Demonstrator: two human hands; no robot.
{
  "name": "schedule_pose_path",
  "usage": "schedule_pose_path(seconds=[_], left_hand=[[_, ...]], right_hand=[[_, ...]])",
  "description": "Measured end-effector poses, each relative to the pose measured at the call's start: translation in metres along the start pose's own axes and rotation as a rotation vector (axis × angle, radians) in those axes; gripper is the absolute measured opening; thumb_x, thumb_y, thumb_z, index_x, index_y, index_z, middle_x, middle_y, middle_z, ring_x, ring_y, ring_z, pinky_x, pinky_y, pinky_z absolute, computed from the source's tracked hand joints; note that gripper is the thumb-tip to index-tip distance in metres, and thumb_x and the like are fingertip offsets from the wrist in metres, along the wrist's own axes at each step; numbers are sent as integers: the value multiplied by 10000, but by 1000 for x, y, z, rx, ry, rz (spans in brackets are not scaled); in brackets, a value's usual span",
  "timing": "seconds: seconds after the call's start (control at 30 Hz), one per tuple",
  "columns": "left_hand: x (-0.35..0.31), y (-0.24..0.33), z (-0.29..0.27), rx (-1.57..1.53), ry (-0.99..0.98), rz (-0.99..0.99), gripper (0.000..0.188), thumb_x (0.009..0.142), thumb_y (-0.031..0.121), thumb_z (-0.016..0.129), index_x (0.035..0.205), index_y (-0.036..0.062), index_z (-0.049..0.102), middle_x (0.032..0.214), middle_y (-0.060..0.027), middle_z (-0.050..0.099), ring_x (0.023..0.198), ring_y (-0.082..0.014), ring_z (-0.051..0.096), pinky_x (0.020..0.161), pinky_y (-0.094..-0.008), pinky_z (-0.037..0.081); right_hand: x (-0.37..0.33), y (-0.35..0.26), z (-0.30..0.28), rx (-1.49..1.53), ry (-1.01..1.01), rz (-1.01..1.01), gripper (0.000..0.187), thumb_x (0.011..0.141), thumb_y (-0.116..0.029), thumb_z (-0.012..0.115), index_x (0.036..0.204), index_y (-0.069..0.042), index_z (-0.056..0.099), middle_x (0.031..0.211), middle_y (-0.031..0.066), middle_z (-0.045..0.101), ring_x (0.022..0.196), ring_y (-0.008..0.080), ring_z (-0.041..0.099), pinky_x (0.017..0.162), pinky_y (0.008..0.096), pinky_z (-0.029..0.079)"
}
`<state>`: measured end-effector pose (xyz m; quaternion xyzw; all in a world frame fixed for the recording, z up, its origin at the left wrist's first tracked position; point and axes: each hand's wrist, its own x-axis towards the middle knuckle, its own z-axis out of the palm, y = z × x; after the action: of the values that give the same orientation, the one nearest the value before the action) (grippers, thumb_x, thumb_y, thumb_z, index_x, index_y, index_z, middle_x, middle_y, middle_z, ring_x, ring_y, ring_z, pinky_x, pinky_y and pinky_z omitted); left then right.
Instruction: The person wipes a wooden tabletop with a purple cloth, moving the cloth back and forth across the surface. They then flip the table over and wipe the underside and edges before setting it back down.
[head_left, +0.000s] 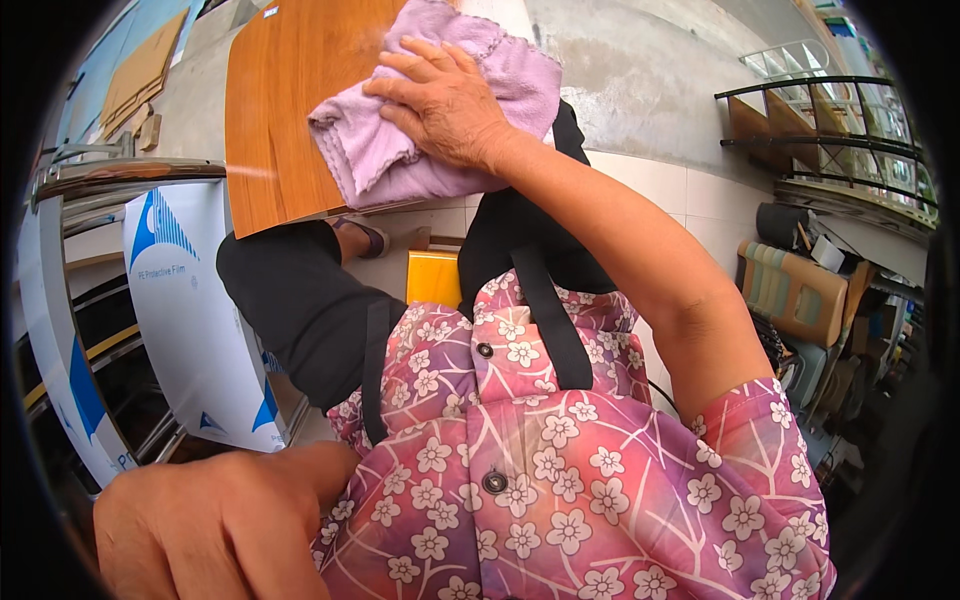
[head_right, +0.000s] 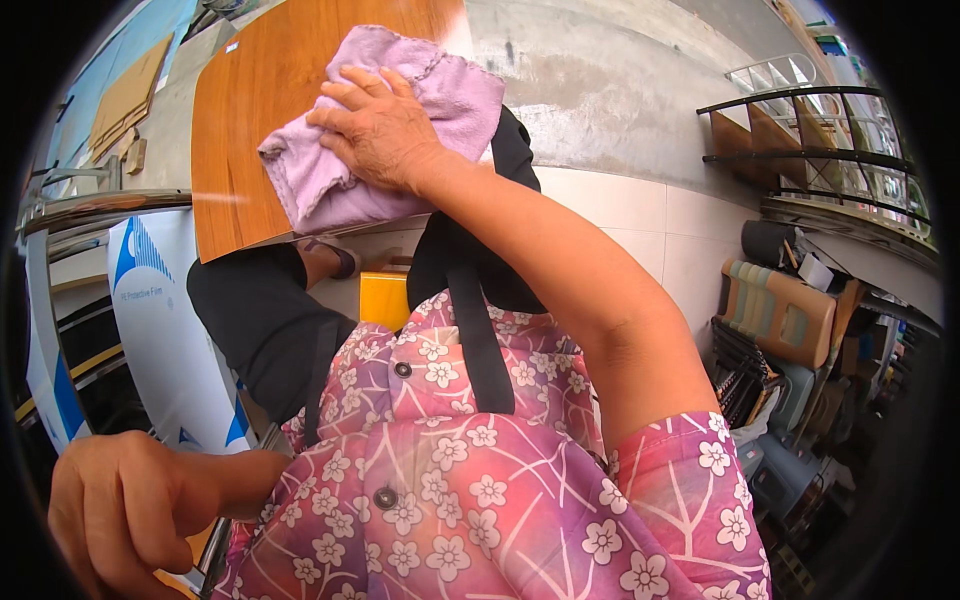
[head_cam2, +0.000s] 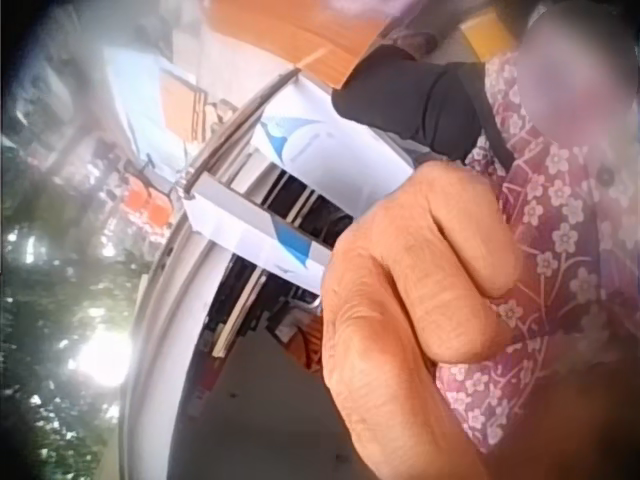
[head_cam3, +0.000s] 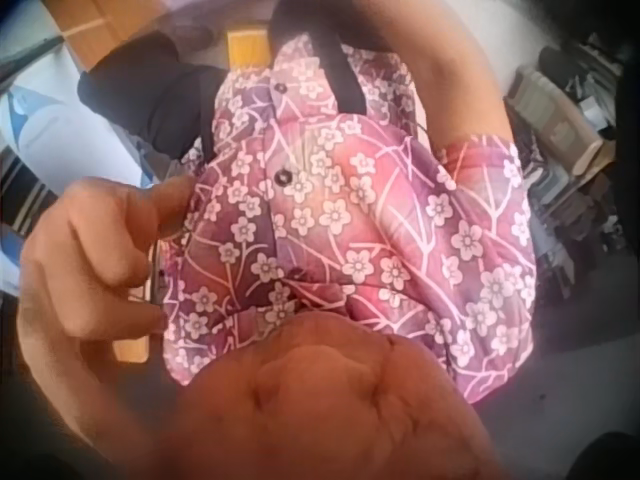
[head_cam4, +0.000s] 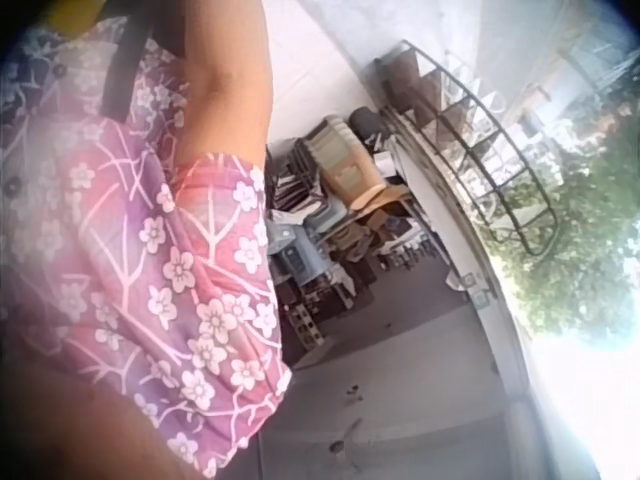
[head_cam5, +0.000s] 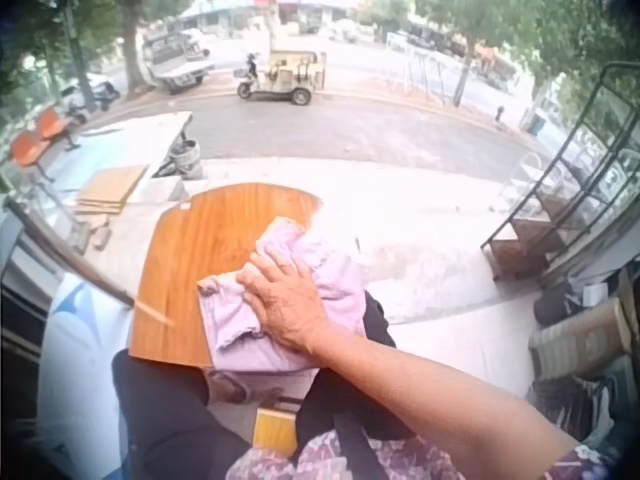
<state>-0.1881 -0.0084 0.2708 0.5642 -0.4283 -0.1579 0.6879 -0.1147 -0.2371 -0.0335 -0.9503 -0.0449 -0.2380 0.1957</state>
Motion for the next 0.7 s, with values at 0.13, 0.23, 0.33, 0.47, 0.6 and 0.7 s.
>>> schedule_pose_path(seconds=[0.13,0.23,0.33,0.47,0.6,0.7], left_hand=[[18,-8,-11,-33,396,-497,276,1045,166,409,873,17,565,835,-88,580,627,-100,457,635,-241,385],[4,-122,-63,-285,408,37,361,1064,258,575,1111,-68,723,1125,-246,740,673,-71,547,680,-243,429],[15,-221,-134,57,761,-206,302,1048,198,612,1154,-60,725,1141,-210,752,868,-144,673,745,-227,486],[7,-315,-228,804,830,-481,383,1015,286,660,1282,13,697,1221,-141,736,1103,-225,691,965,-338,521],[-9,-354,-243,1048,754,-742,648,1032,498,511,1468,19,519,1294,-264,677,1230,-424,634,1058,-475,470],[-2,-354,-232,1033,692,-885,688,1036,600,435,1394,34,591,1284,-259,685,1229,-438,630,1037,-489,479]], right_hand=[[24,28,15,-109,74,190,342,991,-384,604,1288,-250,708,1484,56,556,1485,300,376,1219,581,215],[19,6,7,-132,-36,121,363,997,-383,619,1330,-251,677,1501,75,554,1491,316,381,1221,558,241],[7,3,6,-16,-129,-79,394,985,-403,628,1350,-257,652,1498,76,552,1487,305,387,1222,558,245],[33,26,24,-35,120,190,572,956,-387,661,1455,-136,537,1492,107,552,1469,333,405,1216,552,247],[36,-1,13,59,0,44,647,898,-344,733,1445,-73,519,1485,161,546,1440,361,440,1201,519,302],[41,-3,10,203,-158,-241,570,940,-290,724,1438,-69,557,1529,212,501,1409,429,464,1191,493,357]])
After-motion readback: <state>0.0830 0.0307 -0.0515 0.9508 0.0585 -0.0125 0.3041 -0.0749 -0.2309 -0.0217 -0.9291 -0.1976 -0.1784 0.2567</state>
